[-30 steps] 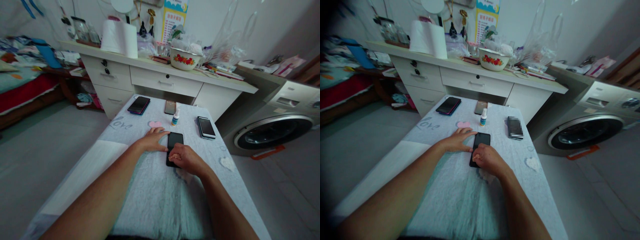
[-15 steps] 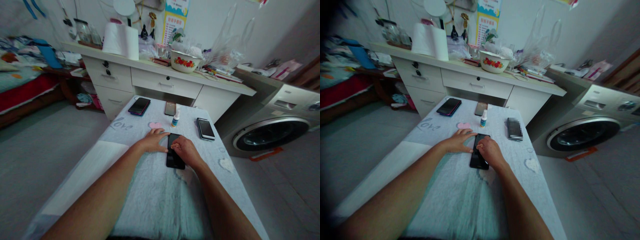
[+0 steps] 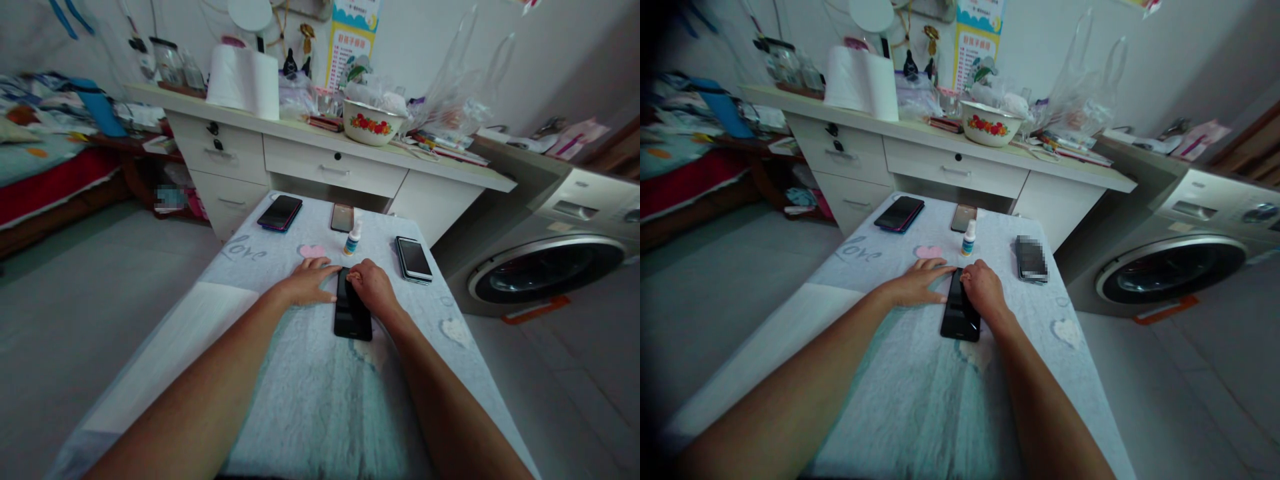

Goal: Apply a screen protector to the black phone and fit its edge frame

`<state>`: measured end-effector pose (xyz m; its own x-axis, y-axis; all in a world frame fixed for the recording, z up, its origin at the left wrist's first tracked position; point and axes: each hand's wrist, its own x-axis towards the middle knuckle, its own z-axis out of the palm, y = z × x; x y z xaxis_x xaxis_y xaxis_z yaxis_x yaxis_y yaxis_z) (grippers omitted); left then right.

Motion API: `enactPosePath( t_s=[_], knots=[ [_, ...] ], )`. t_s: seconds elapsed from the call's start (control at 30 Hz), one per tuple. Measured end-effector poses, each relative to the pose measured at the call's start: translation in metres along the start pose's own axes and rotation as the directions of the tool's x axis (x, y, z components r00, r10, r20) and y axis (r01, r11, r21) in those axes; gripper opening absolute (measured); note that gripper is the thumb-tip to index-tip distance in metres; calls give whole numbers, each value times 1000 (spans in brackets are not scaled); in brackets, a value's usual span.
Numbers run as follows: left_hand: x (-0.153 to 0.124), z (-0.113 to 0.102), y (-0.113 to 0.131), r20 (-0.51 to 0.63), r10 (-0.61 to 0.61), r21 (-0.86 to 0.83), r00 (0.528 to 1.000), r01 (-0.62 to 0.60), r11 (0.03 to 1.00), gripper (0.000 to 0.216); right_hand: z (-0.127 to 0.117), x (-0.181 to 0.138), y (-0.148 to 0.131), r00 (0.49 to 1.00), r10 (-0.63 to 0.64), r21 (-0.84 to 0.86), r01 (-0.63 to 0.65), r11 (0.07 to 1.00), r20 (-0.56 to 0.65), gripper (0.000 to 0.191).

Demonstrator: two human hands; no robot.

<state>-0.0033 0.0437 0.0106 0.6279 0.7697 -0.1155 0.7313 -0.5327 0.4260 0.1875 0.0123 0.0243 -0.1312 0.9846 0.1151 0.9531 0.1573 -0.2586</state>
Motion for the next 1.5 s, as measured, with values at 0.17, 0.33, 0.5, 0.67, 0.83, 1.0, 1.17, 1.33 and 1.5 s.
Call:
enactPosePath(
  t_s=[0.17, 0.33, 0.5, 0.67, 0.83, 1.0, 1.17, 1.33, 1.5],
  knots=[
    [1, 1, 0, -16, 8, -23, 1000, -9, 1000, 75, 2, -5, -3, 997, -82, 53, 81, 995, 14, 18],
    [2, 3, -3, -19, 10, -29, 1000, -11, 1000, 77, -1, -15, -8, 985, -162, 112, 155, 982, 54, 14],
    [2, 4, -3, -18, 13, -23, 1000, -13, 1000, 76, -5, -26, -13, 966, -243, 195, 222, 955, 90, 16],
    [2, 4, -3, -26, 20, -19, 999, -20, 1000, 76, -9, -37, -17, 946, -296, 228, 262, 938, 130, 14],
    [2, 3, -3, -20, 15, -21, 1000, -16, 1000, 75, -13, -48, -20, 932, -324, 274, 273, 922, 162, 14],
    [1, 3, -4, -28, 27, -24, 999, -28, 999, 74, -16, -57, -21, 923, -340, 332, 268, 904, 179, 14],
    [0, 2, -3, -18, 16, -28, 1000, -17, 999, 74, -21, -61, -21, 912, -342, 369, 245, 897, 227, 15],
    [0, 2, -2, -12, 12, -25, 1000, -12, 1000, 75, -26, -63, -13, 897, -365, 406, 245, 880, 249, 13],
    [0, 2, -3, -19, 20, -26, 1000, -21, 999, 74, -30, -64, -3, 898, -337, 407, 206, 890, 282, 12]
  ],
)
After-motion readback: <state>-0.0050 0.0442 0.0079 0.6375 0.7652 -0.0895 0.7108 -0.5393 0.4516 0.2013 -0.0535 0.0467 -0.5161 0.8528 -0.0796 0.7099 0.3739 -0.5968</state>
